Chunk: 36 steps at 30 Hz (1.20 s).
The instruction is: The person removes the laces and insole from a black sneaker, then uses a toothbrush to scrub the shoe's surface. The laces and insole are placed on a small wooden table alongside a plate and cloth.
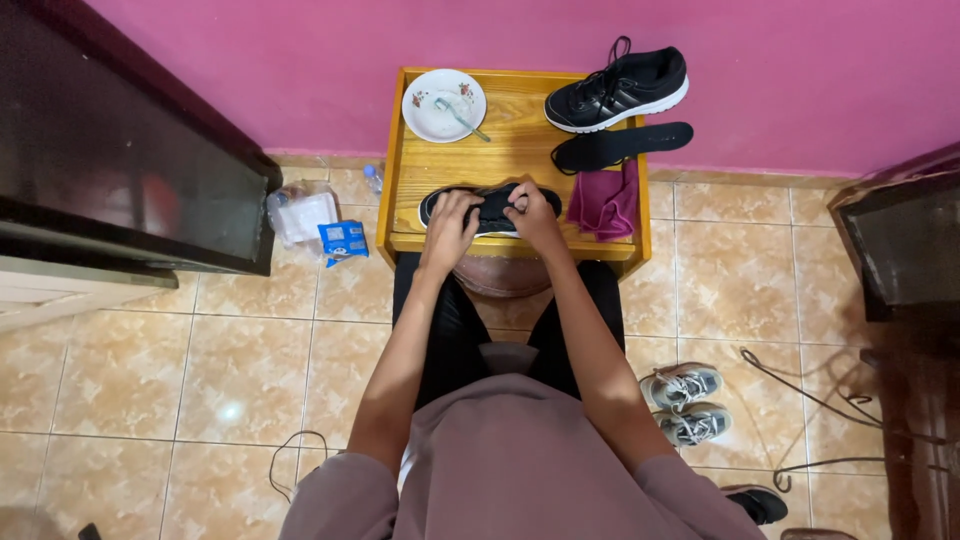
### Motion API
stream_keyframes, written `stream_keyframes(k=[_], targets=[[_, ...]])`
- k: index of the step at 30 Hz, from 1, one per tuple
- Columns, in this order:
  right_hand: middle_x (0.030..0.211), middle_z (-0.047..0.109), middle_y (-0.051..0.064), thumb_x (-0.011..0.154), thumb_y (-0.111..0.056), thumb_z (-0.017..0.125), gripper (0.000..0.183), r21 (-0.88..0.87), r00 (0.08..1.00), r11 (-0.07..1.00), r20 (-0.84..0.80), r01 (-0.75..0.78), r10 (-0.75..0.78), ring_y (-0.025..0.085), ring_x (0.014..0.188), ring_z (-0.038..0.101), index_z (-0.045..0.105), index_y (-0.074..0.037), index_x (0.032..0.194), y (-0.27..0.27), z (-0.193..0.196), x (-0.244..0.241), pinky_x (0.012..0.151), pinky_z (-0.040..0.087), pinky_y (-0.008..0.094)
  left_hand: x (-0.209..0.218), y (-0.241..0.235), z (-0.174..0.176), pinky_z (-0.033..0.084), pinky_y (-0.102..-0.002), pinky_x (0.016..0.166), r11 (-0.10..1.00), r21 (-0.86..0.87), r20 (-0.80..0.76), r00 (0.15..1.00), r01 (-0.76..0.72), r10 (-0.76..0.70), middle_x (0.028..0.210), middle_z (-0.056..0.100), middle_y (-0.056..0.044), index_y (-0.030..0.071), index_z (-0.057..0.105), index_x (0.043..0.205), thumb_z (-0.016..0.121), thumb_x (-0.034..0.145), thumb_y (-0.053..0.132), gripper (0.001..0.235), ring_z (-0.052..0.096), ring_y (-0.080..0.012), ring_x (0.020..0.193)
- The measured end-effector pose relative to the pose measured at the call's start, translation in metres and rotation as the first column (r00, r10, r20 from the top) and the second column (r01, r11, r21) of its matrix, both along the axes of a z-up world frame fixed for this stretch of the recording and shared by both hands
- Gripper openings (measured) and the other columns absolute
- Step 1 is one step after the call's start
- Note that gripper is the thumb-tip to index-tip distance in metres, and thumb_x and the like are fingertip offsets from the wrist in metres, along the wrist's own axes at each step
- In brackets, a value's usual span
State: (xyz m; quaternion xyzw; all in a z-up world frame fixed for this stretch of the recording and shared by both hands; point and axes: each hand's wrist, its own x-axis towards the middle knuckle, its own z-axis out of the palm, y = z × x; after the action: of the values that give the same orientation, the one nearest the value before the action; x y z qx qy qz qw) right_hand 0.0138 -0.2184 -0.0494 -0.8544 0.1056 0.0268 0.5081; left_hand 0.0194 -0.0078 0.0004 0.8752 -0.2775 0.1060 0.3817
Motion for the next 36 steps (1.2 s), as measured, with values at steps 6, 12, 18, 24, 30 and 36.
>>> stream_keyframes(k=[6, 12, 18, 24, 30, 36], targets=[[0.08, 0.07, 0.005, 0.094, -0.011, 0.069, 0.018, 0.034, 0.999, 0.998, 0.006, -0.047, 0.047, 0.024, 0.08, 0.068, 0.06, -0.013, 0.109, 0.002, 0.008, 0.0, 0.075, 0.053, 0.038, -0.029, 0.006, 0.011, 0.046, -0.04, 0.095, 0.994, 0.071, -0.04, 0.996, 0.085, -0.082, 0.113, 0.065, -0.003, 0.019, 0.066, 0.122, 0.072, 0.095, 0.025, 0.029, 0.056, -0.0256, 0.115], [0.1, 0.076, 0.017, 0.1, -0.013, 0.062, 0.016, -0.278, 0.992, 0.954, 0.012, -0.114, 0.123, 0.035, 0.095, 0.073, 0.065, -0.01, 0.115, 0.012, 0.096, -0.018, 0.076, 0.058, 0.049, -0.016, -0.009, -0.012, 0.042, -0.038, 0.096, 0.989, 0.144, -0.072, 0.997, 0.032, -0.021, 0.106, 0.065, -0.002, 0.018, 0.061, 0.116, 0.069, 0.097, 0.028, 0.023, 0.055, -0.0228, 0.11], [0.11, 0.07, 0.019, 0.108, -0.019, 0.058, 0.019, -0.134, 0.984, 0.988, 0.172, 0.077, -0.053, 0.038, 0.109, 0.068, 0.064, -0.009, 0.123, 0.001, 0.156, -0.062, 0.091, 0.056, 0.05, -0.002, -0.022, -0.025, 0.041, -0.038, 0.093, 0.984, 0.135, -0.171, 0.981, 0.118, -0.094, 0.1, 0.061, -0.005, 0.016, 0.059, 0.11, 0.064, 0.096, 0.023, 0.016, 0.057, -0.0264, 0.104], [0.118, 0.064, 0.026, 0.106, -0.011, 0.057, 0.023, 0.031, 0.976, 0.985, 0.131, 0.169, -0.172, 0.043, 0.12, 0.059, 0.059, -0.004, 0.129, -0.036, 0.069, -0.102, 0.103, 0.05, 0.054, -0.001, -0.036, -0.01, 0.041, -0.039, 0.094, 0.971, 0.175, -0.245, 0.963, 0.161, -0.115, 0.102, 0.06, -0.003, 0.018, 0.059, 0.112, 0.062, 0.097, 0.032, 0.021, 0.057, -0.0258, 0.107], [0.122, 0.065, 0.024, 0.109, -0.018, 0.053, 0.027, 0.131, 0.985, 0.977, -0.069, 0.167, -0.159, 0.04, 0.12, 0.061, 0.061, -0.003, 0.129, -0.025, 0.054, -0.135, 0.102, 0.05, 0.054, 0.012, -0.036, -0.011, 0.042, -0.04, 0.092, 0.946, 0.253, -0.235, 0.962, 0.202, -0.143, 0.104, 0.057, -0.004, 0.019, 0.063, 0.105, 0.068, 0.09, 0.045, 0.031, 0.053, -0.0259, 0.108], [0.113, 0.07, 0.02, 0.11, -0.015, 0.052, 0.021, 0.179, 0.982, 0.966, -0.039, 0.189, -0.185, 0.032, 0.111, 0.066, 0.064, -0.004, 0.123, -0.019, 0.036, -0.16, 0.098, 0.053, 0.048, 0.023, -0.046, 0.04, 0.045, -0.041, 0.091, 0.88, 0.383, -0.055, 0.958, 0.282, -0.283, 0.11, 0.055, -0.009, 0.012, 0.067, 0.106, 0.066, 0.093, 0.024, 0.018, 0.051, -0.0315, 0.112]])
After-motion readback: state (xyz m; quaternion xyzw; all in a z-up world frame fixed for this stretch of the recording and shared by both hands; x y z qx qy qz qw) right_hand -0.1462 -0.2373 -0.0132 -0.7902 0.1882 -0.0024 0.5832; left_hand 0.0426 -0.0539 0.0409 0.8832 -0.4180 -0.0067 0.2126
